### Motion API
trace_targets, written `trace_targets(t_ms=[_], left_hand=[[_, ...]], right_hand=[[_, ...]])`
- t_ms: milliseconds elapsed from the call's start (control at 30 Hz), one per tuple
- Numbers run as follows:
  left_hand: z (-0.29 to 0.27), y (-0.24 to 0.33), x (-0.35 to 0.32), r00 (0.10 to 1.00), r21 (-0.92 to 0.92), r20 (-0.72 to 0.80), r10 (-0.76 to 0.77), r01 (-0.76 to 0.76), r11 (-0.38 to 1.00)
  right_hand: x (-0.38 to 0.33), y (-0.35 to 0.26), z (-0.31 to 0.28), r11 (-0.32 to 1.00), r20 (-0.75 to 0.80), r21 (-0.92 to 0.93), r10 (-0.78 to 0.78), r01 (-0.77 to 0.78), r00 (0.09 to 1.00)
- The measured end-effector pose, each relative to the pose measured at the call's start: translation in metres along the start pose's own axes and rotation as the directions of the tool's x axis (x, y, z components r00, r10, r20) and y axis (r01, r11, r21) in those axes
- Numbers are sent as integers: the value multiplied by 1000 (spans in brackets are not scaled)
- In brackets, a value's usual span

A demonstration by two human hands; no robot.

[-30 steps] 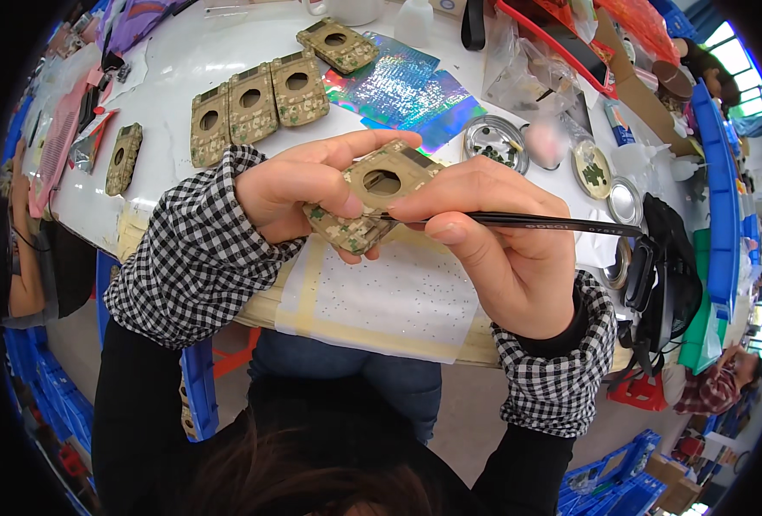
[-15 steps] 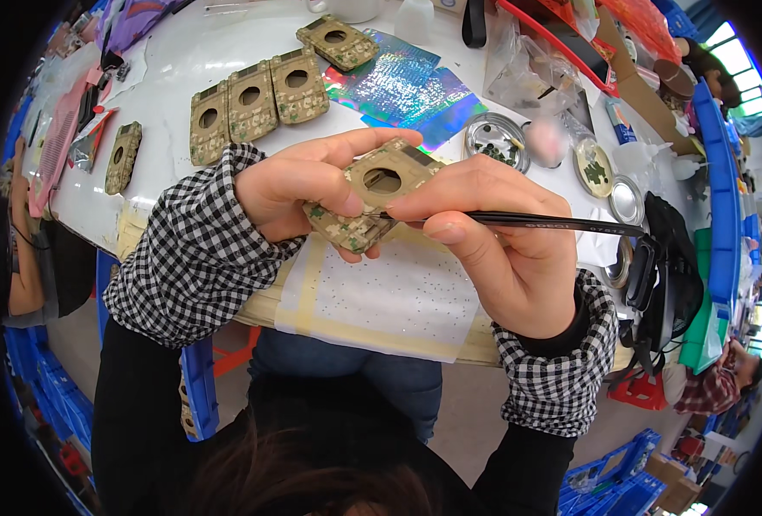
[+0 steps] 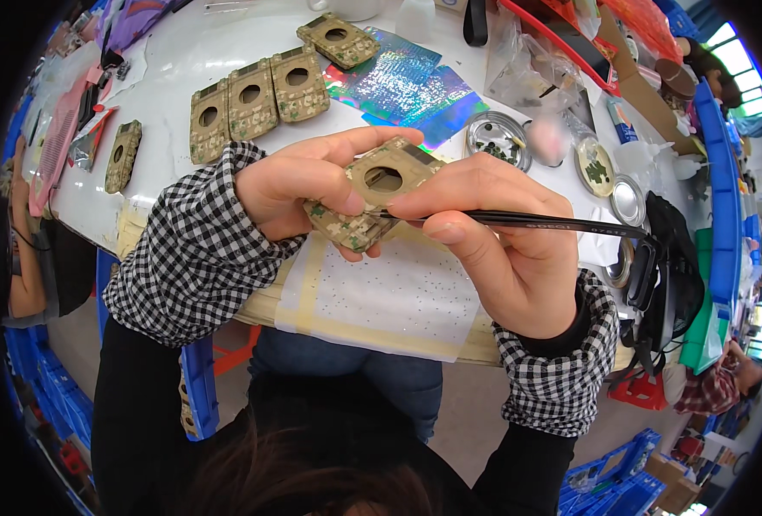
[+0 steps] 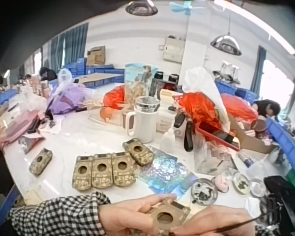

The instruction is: Painting and detailing small camouflage-patterned model tank bodies using a fine brush.

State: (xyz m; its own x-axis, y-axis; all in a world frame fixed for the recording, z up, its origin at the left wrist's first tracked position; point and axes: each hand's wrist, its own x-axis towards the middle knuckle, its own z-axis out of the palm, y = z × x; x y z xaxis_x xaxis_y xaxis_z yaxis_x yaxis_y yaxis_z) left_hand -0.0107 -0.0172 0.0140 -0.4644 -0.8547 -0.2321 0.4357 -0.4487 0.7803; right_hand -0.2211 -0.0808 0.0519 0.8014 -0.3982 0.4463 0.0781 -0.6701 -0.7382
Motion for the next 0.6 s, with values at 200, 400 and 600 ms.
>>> trace_targets(t_ms=[200,400,600], left_hand=[[0,0,0,1000,-5,-5,-3,3,1000],[1,0,-1,1000,6,-6,-7,7,1000],[1,1,-1,1000,8,2,-4,3,1000]], right_hand=[[0,1,-1,1000,6,-14,-8,8,1000],[0,0,-1,1000,7,-15,-5,5,1000],[-2,-1,3,995,-47,85,48,-44,998]])
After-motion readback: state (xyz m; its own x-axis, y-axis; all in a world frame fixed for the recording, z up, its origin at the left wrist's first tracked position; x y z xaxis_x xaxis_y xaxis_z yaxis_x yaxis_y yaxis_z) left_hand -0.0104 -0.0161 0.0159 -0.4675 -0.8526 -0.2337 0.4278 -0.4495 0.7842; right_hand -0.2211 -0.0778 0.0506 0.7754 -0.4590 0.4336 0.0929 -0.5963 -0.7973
